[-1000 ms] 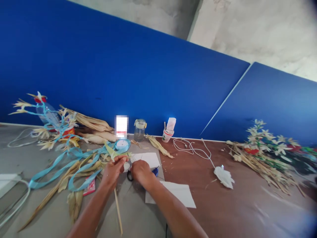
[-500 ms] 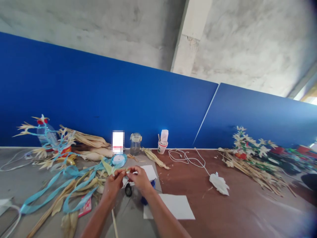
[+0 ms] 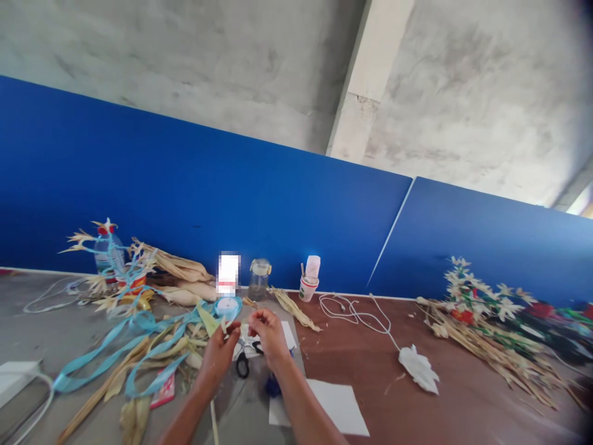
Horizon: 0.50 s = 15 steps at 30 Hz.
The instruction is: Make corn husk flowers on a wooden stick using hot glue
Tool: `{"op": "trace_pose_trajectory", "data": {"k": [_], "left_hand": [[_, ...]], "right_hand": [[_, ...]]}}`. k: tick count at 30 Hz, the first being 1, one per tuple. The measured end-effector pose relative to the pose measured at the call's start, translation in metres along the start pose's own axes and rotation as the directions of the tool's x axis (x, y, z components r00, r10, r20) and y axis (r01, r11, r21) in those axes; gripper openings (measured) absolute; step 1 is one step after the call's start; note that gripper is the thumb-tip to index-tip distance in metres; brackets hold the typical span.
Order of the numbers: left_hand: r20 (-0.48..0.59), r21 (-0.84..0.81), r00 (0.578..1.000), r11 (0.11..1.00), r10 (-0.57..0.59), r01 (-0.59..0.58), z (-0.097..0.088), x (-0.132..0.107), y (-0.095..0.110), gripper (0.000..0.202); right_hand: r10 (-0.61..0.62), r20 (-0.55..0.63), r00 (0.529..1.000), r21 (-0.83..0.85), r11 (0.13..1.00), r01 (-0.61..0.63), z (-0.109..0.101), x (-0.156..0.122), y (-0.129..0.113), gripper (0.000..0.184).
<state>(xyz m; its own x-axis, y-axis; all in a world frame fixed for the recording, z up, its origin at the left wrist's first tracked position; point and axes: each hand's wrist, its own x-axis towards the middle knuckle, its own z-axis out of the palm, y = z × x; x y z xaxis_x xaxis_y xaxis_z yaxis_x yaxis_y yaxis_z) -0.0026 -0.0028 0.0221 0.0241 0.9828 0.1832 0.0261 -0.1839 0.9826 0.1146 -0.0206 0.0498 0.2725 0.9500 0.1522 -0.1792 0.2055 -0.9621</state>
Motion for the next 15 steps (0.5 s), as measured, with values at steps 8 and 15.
{"op": "trace_pose_trajectory", "data": {"k": [8,15], "left_hand": [[0.085,0.178,0.977,0.961,0.197,-0.209,0.0032,-0.0035,-0.0033,0.023],[0.091,0.306,0.972,0.922,0.219,-0.236,0.0042,-0.0036,-0.0102,0.014]], "right_hand": [[0.010,0.170,0.985,0.021,1.000,-0.014,0.0026,-0.0021,-0.0103,0.009],[0.056,0.184,0.981,-0.093,0.995,-0.040,0.0029,-0.0026,-0.0077,0.005]]}}
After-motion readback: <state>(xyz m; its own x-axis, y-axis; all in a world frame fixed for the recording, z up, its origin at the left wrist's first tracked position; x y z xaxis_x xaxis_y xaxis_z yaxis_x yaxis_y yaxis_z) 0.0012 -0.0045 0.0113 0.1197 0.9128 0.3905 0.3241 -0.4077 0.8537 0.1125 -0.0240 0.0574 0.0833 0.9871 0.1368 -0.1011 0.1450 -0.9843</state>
